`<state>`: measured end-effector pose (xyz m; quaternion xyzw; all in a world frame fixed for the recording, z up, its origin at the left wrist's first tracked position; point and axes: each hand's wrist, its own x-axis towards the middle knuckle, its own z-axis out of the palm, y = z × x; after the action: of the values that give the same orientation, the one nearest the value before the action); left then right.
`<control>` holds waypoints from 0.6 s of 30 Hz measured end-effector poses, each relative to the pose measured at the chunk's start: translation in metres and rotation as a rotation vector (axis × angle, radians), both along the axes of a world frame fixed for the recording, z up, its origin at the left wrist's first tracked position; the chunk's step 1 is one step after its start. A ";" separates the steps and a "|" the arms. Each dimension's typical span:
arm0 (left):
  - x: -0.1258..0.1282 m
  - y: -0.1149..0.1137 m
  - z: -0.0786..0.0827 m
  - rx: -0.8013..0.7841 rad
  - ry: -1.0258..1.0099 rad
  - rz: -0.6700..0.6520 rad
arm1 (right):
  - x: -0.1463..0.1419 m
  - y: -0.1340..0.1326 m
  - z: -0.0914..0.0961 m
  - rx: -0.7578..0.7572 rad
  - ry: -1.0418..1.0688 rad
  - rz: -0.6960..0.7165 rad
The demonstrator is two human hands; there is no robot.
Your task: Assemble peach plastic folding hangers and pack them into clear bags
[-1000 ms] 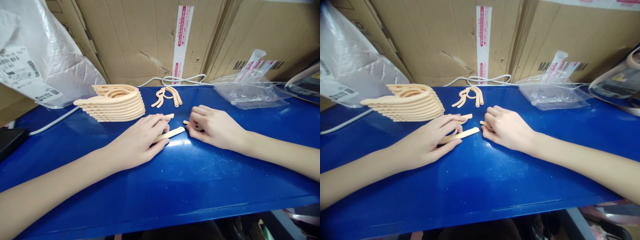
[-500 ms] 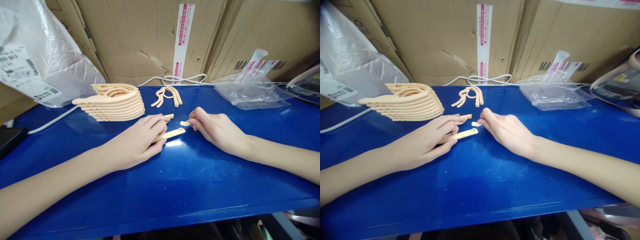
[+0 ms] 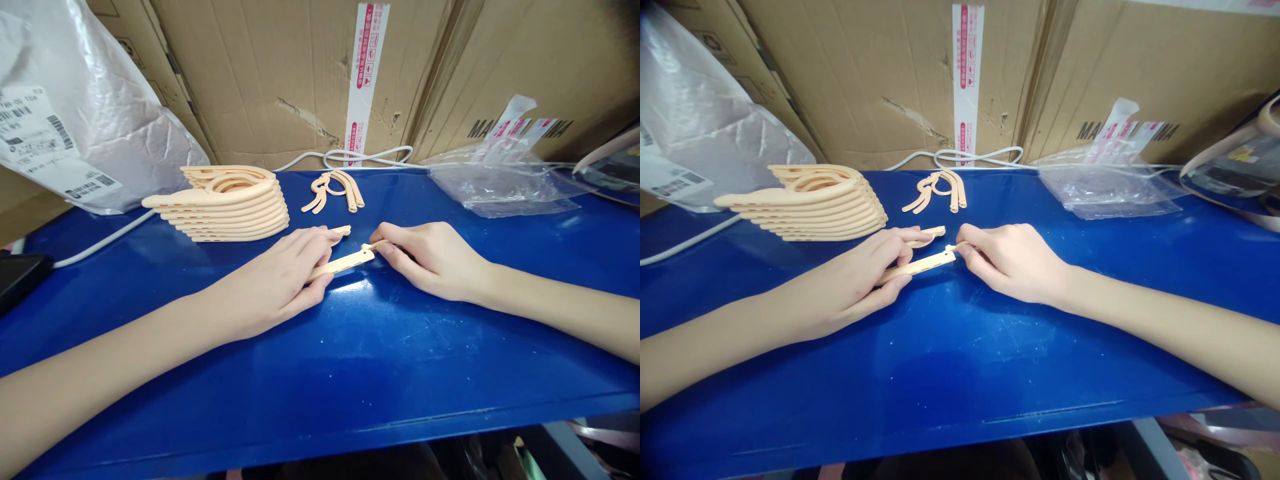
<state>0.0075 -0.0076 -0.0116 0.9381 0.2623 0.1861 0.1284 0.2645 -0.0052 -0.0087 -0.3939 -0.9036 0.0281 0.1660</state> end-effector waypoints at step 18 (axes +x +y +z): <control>0.000 0.001 -0.003 0.127 0.056 0.012 | 0.004 0.004 -0.005 -0.012 0.144 0.070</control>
<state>0.0077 -0.0069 -0.0145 0.9477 0.2590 0.1767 0.0599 0.2683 -0.0011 -0.0139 -0.3599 -0.9024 0.0674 0.2271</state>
